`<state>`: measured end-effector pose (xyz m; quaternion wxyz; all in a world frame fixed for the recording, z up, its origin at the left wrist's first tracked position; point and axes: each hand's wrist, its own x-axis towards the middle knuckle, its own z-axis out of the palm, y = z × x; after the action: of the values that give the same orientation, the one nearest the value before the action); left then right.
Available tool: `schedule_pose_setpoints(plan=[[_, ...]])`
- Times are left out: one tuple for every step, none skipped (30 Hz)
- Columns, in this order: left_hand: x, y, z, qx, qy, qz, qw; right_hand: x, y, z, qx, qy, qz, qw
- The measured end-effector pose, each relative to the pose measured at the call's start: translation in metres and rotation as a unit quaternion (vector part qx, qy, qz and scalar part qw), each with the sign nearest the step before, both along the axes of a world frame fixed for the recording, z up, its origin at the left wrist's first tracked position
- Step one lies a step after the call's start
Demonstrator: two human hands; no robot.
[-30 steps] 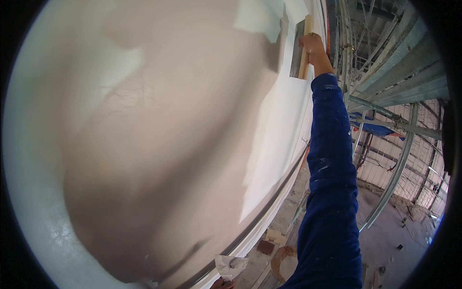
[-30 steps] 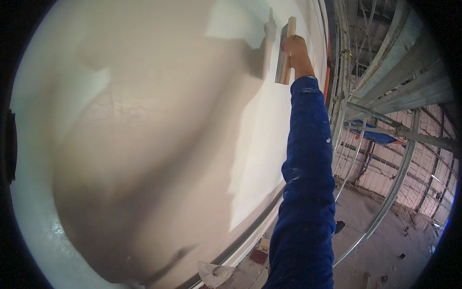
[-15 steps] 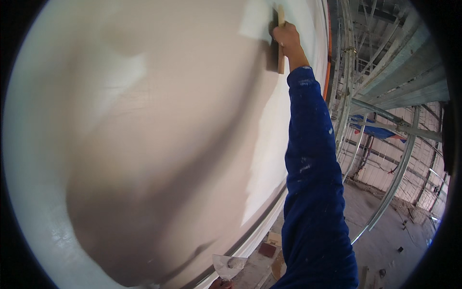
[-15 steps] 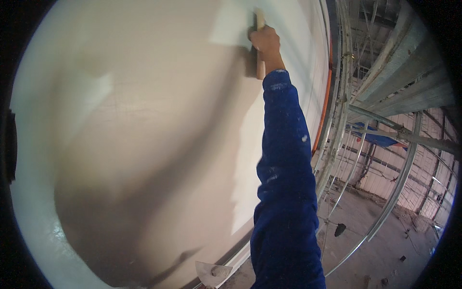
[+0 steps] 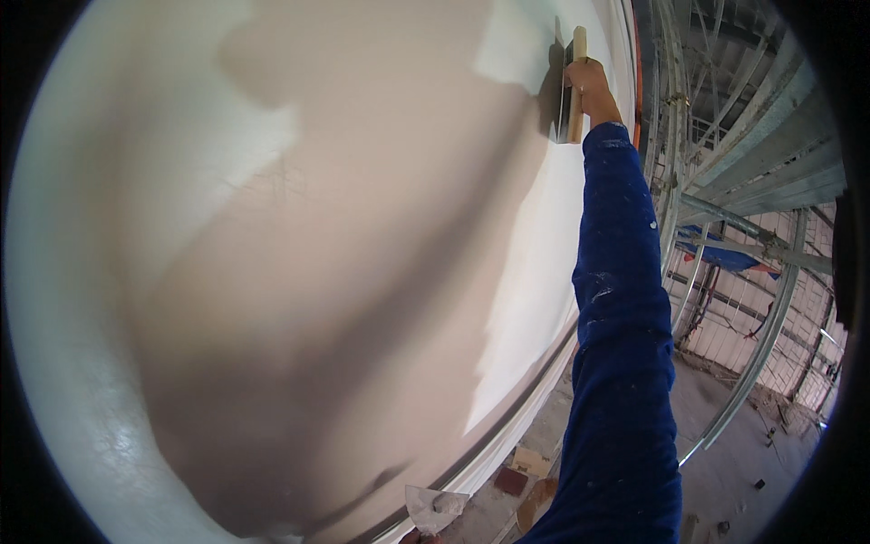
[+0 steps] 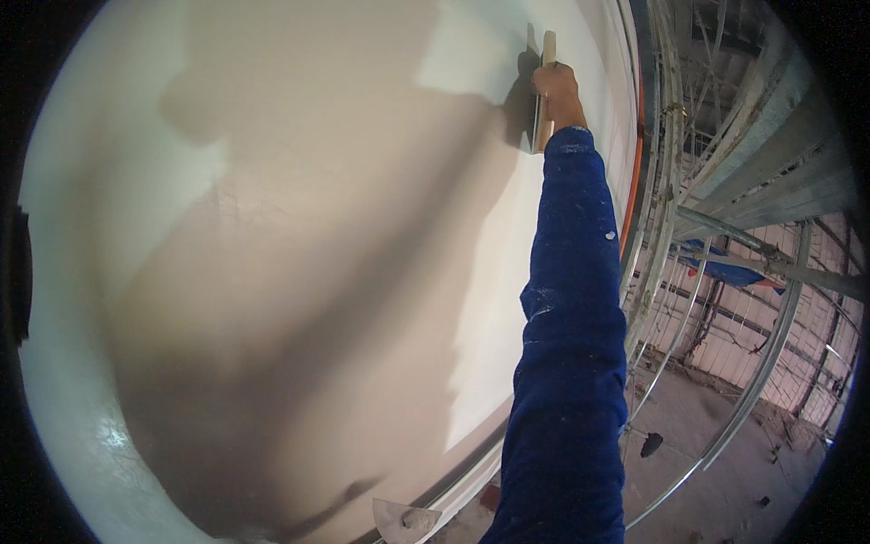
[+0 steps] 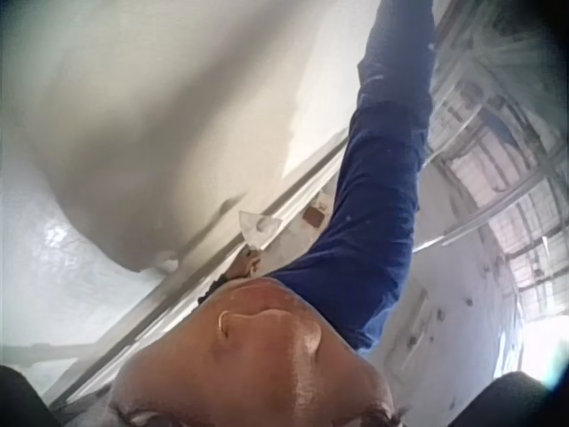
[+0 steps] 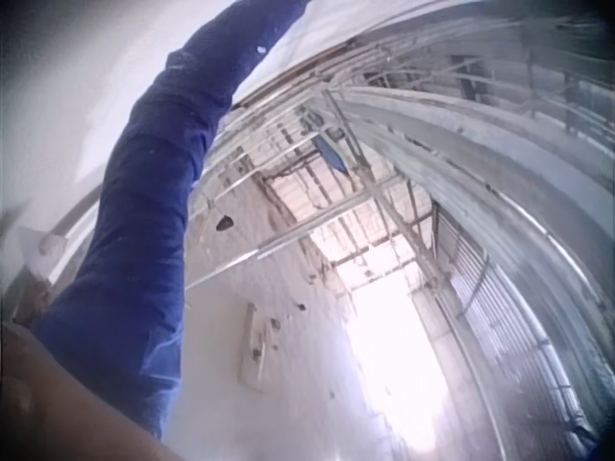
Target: The person applies plaster to a large curved wall using a trowel and a hawk. They repeatedly scoop plaster from the hawk and spread it onto the wall surface, smoothing it out with broad strokes. The person works on a scaffolding platform, moving along the wall to cover different sections.
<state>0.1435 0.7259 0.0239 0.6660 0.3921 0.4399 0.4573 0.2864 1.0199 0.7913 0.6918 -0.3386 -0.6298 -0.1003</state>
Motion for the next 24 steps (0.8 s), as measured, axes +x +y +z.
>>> schedule_pose_setpoints(plan=[[-0.001, -0.002, 0.026, -0.031, -0.040, -0.055, 0.997, -0.009, 0.010, 0.005, 0.017, -0.029, -0.025, 0.999], [-0.002, -0.002, 0.026, -0.029, -0.047, -0.056, 0.997, -0.011, 0.012, 0.008, 0.037, -0.042, -0.032, 0.998], [-0.005, -0.001, 0.024, -0.029, -0.053, -0.050, 0.997, -0.033, -0.005, -0.003, 0.066, -0.033, -0.046, 0.996], [-0.007, -0.001, 0.023, -0.029, -0.055, -0.051, 0.997, -0.040, -0.019, -0.009, 0.083, -0.056, -0.005, 0.995], [-0.009, -0.001, 0.028, -0.049, -0.075, -0.052, 0.995, -0.043, -0.032, -0.012, 0.100, -0.081, 0.033, 0.991], [-0.010, 0.001, 0.038, -0.068, -0.096, -0.051, 0.992, -0.042, -0.044, -0.013, 0.119, -0.107, 0.073, 0.984], [-0.011, 0.000, 0.043, -0.089, -0.118, -0.046, 0.988, -0.037, -0.064, -0.019, 0.075, -0.074, 0.163, 0.981], [-0.009, 0.000, 0.039, -0.070, -0.093, -0.051, 0.992, -0.025, -0.081, -0.023, 0.028, -0.043, 0.239, 0.970], [-0.007, 0.002, 0.030, -0.049, -0.067, -0.051, 0.995, -0.010, -0.077, -0.014, 0.034, -0.019, 0.170, 0.985], [-0.005, 0.005, 0.019, -0.028, -0.042, -0.048, 0.998, 0.001, -0.070, -0.008, 0.031, -0.018, 0.138, 0.990], [-0.004, 0.009, -0.004, 0.022, -0.023, -0.054, 0.998, 0.006, -0.063, -0.003, 0.030, -0.018, 0.107, 0.994], [-0.002, 0.014, -0.034, 0.072, -0.003, -0.057, 0.996, 0.006, -0.060, 0.000, 0.029, -0.017, 0.079, 0.996], [-0.001, 0.017, -0.049, 0.121, 0.018, -0.057, 0.991, 0.002, -0.058, -0.006, 0.040, -0.036, 0.104, 0.993], [0.000, 0.014, -0.038, 0.066, -0.005, -0.055, 0.996, 0.004, -0.053, -0.004, 0.025, -0.030, 0.092, 0.995], [-0.002, 0.009, -0.012, 0.011, -0.026, -0.050, 0.998, 0.007, -0.042, 0.001, 0.011, -0.024, 0.081, 0.996], [-0.004, 0.005, 0.008, -0.043, -0.049, -0.044, 0.997, 0.006, -0.031, 0.007, -0.001, -0.019, 0.072, 0.997], [-0.004, 0.006, 0.018, -0.049, -0.070, -0.052, 0.995, 0.002, -0.020, 0.016, 0.003, -0.041, 0.072, 0.997], [-0.004, 0.007, 0.026, -0.057, -0.090, -0.063, 0.992, 0.000, -0.011, 0.021, 0.005, -0.062, 0.068, 0.996], [-0.003, 0.008, 0.030, -0.065, -0.109, -0.077, 0.989, 0.002, -0.004, 0.027, 0.007, -0.082, 0.062, 0.995], [-0.003, 0.014, 0.010, 0.001, -0.066, -0.072, 0.995, -0.013, -0.007, 0.028, 0.037, -0.073, 0.028, 0.996], [0.000, 0.022, -0.026, 0.062, -0.021, -0.064, 0.996, -0.035, -0.012, 0.022, 0.063, -0.060, -0.001, 0.996], [0.003, 0.025, -0.046, 0.123, 0.024, -0.063, 0.990, -0.046, -0.018, 0.019, 0.089, -0.048, -0.040, 0.994], [0.002, 0.021, -0.027, 0.047, -0.024, -0.055, 0.997, -0.045, -0.020, 0.022, 0.045, -0.060, -0.018, 0.997], [0.000, 0.013, 0.013, -0.027, -0.072, -0.050, 0.996, -0.029, -0.028, 0.021, 0.033, -0.091, 0.046, 0.994]])
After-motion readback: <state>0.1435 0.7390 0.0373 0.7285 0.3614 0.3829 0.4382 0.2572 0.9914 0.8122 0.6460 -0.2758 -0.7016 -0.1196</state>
